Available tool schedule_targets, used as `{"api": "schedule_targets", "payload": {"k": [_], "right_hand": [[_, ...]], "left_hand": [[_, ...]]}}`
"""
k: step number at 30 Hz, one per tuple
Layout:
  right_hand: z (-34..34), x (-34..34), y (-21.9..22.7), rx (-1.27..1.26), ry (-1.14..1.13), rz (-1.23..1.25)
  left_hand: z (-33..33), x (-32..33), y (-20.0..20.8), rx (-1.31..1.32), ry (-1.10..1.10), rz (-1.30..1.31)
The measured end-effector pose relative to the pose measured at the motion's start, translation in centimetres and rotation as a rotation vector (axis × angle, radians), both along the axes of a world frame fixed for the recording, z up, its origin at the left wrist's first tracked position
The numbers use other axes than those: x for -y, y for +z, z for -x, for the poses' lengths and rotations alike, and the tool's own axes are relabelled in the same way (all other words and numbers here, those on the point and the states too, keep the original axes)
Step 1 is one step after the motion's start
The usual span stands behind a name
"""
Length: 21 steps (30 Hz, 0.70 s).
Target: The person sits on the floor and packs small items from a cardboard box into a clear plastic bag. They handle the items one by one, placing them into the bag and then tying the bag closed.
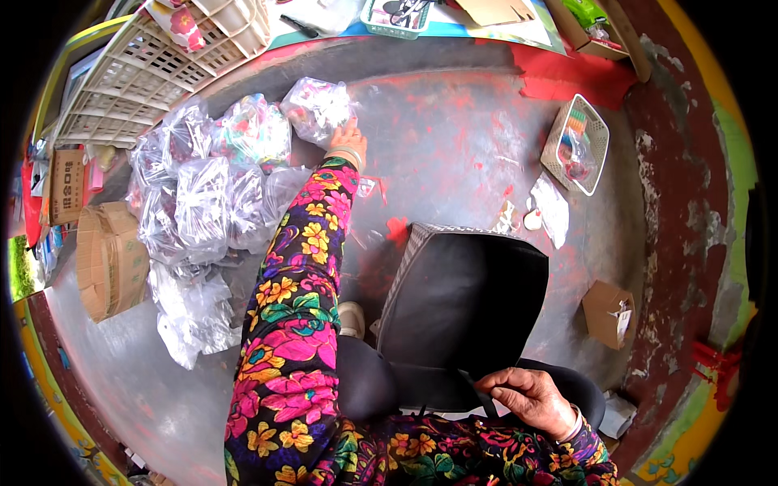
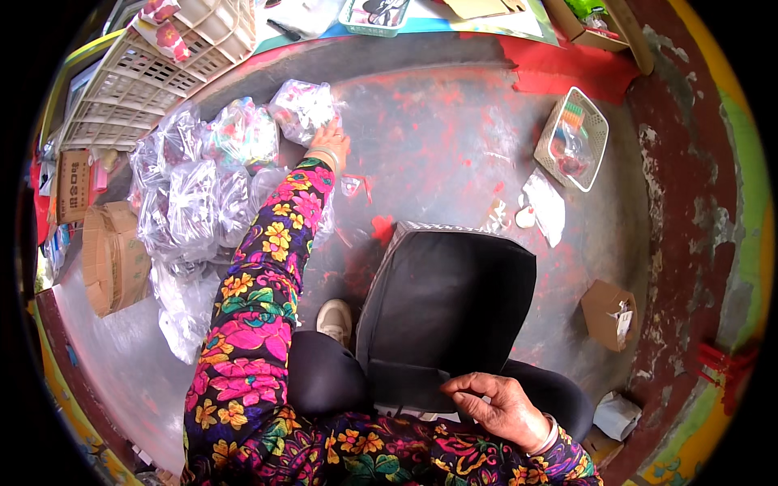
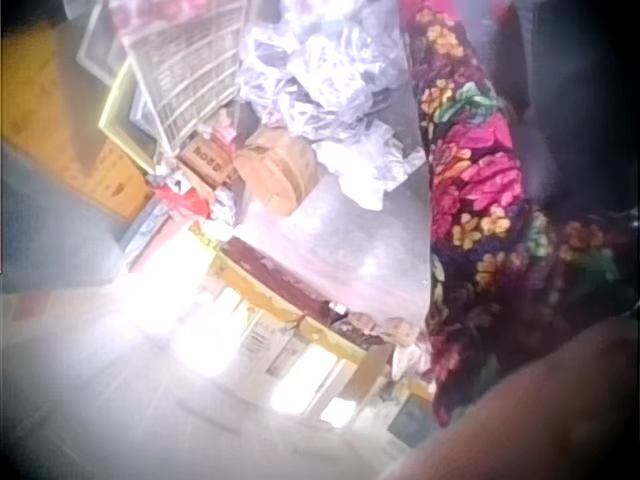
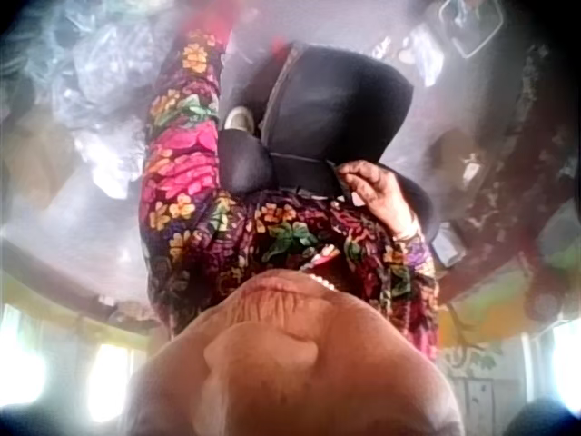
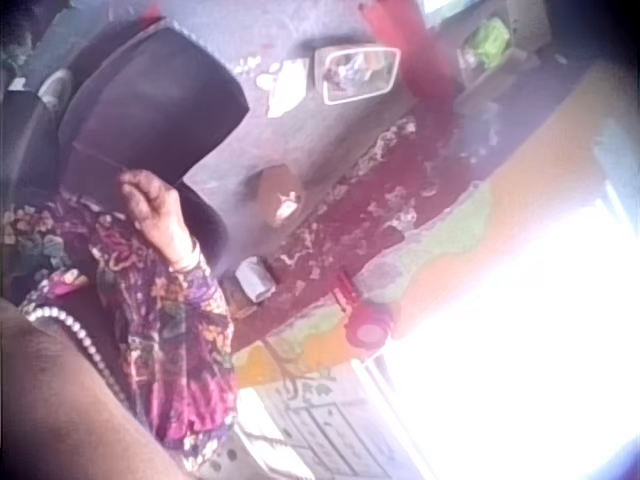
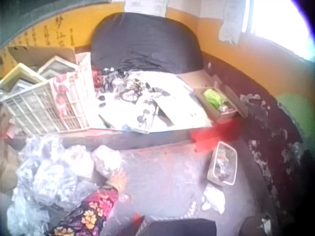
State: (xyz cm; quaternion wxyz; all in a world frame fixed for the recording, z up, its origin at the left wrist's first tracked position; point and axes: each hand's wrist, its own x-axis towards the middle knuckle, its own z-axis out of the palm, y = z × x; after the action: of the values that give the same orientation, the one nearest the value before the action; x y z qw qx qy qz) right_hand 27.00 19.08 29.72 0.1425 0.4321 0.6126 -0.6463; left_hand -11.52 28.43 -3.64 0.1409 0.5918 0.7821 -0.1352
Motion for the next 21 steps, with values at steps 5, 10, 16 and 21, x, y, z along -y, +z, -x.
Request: {"api": "schedule_targets", "payload": {"k": [5, 10, 16, 21], "right_hand": [[0.2, -0.2, 0.4, 0.015, -0.015, 0.031], [0.0, 0.5, 0.4, -0.037, -0.008, 0.003], [0.1, 1.1, 0.6, -0.013, -0.032, 0.068], [-0.7, 2.6, 0.5, -0.016, -0.002, -0.027]], "left_hand": [[2.5, 2.1, -0.7, 0.026, 0.081, 0.049], [5.0, 3.9, 3.4, 0.127, 0.352, 0.058], [4.5, 3.1, 1.8, 0.154, 0.921, -0.460], [7.3, 2.3, -1.0, 0.547, 0.859, -0.105]]}}
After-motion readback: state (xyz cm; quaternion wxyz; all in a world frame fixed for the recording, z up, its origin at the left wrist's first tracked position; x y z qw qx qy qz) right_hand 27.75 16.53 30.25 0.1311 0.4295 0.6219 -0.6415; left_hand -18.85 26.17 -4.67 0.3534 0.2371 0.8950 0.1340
